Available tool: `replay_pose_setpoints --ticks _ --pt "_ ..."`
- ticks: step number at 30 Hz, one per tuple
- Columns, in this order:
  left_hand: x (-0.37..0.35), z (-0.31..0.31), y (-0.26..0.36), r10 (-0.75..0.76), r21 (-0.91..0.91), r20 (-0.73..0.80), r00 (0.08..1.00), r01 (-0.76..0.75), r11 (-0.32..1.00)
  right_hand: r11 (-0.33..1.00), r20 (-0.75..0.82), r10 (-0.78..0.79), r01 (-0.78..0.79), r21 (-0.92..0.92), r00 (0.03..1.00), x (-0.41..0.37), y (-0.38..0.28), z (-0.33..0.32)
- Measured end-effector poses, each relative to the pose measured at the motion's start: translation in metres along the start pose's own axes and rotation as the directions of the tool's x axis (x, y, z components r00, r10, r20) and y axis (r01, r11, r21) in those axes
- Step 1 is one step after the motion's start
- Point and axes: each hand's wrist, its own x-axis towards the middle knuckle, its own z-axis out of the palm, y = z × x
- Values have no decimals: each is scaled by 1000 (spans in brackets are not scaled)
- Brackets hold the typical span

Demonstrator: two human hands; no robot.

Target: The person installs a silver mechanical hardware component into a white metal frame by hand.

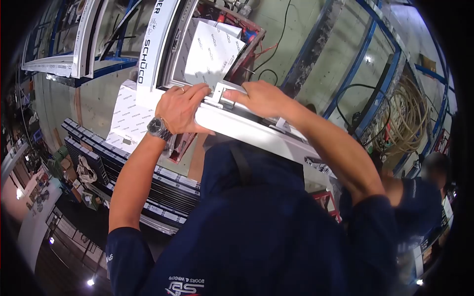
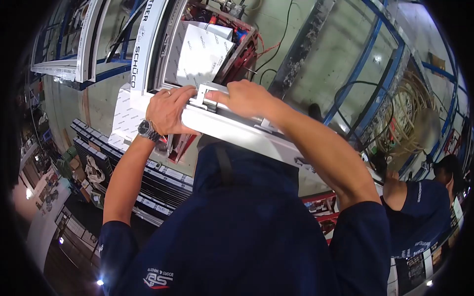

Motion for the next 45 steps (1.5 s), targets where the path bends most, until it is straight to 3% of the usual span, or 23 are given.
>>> replay_pose_setpoints --ticks 3,6,10,11,14,15,19,21,22,24,27,31,37,40,45 --pt "-2 0 0 -11 -23 40 999 12 1000 994 28 -61 58 92 998 1 5 -1" --pt "-3 0 0 2 -21 -7 1000 -2 1000 998 -63 -45 47 29 997 -8 -3 1" --pt "-6 -5 -3 -22 -77 97 995 29 997 966 -268 -31 -40 -256 963 -39 -34 8" --pt "-6 -11 -4 -5 -124 128 992 21 992 963 -282 18 -93 -255 959 -47 -45 8" --pt "-2 -29 -13 58 -199 253 966 -7 980 950 -453 -51 -97 -297 890 -61 -53 27" --pt "2 -38 -13 52 -224 359 932 32 974 942 -496 -79 -98 -321 865 -66 -57 35" --pt "16 -48 -16 -24 -261 538 842 193 946 885 -647 -206 -142 -443 734 -85 -71 72" --pt "8 -28 -27 96 -313 385 918 32 949 857 -696 -261 -171 -486 669 -92 -76 84" --pt "6 -24 -29 156 -331 305 939 -49 942 848 -704 -268 -186 -497 658 -93 -76 90" --pt "7 -21 -32 165 -344 337 927 -42 938 832 -718 -277 -214 -512 639 -95 -76 99" --pt "10 -18 -36 255 -382 249 935 -147 912 867 -690 -218 -187 -461 690 -100 -80 92" --pt "14 -17 -38 254 -434 292 922 -109 894 902 -658 -231 -95 -421 717 -100 -69 78" --pt "24 -17 -38 227 -462 353 908 -42 886 959 -470 -60 -80 -273 881 -95 -59 45" --pt "24 -15 -40 254 -491 300 919 -80 868 946 -440 -76 -75 -315 895 -96 -62 42" --pt "28 -20 -37 248 -503 347 904 -43 863 941 -574 -149 -63 -333 805 -96 -60 57"
